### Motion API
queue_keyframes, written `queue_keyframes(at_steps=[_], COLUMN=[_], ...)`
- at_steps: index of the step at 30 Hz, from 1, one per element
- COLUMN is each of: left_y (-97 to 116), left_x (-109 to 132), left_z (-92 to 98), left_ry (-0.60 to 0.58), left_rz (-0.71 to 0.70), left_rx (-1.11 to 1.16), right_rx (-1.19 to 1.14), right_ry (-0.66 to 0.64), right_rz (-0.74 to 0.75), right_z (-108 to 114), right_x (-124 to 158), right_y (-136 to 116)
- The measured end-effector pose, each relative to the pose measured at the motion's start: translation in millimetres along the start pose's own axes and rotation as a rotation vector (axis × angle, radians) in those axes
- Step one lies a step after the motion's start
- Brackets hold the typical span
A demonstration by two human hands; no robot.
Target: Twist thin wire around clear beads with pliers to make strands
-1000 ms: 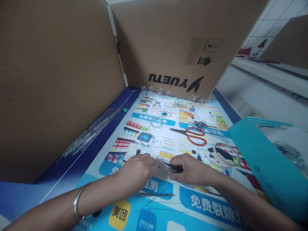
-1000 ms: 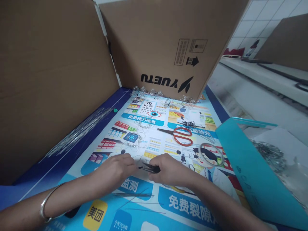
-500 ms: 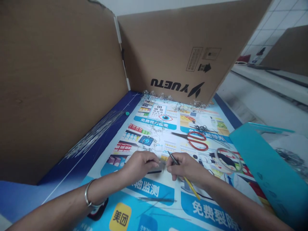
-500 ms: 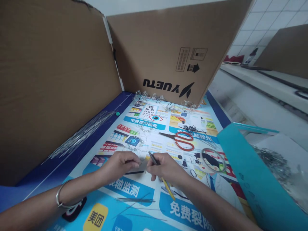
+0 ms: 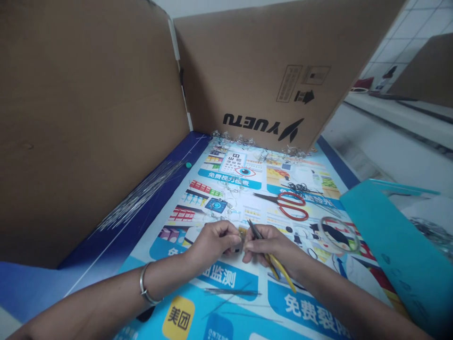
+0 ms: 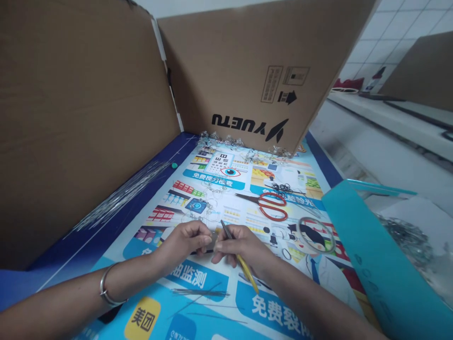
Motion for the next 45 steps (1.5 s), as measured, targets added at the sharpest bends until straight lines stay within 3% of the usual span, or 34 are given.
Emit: queue_keyframes(at_steps=[27, 45], left_y=[-1.7, -4.9], left_x=[3.9, 3.1], left_z=[-3.4, -1.7], left_ry=[-0.004, 0.004], left_rz=[-0.081, -0.084], left_rx=[-0.048, -0.087], right_rx=[-0.001, -0.009], right_ry=[0.076, 0.034], right_rz=[0.041, 0.022], right_z=[2.7, 4.6], right_x=[-0.2, -1.7], right_y=[4.1, 3.1])
Point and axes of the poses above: each hand's wrist, its own x-axis away from the middle knuckle, its own z-axis out of the back of the hand, y = z × x, the point moved 5 cm from there along -x, towards the middle knuckle, and after that the axes turned 14 degrees about z, right-handed, at the moved point
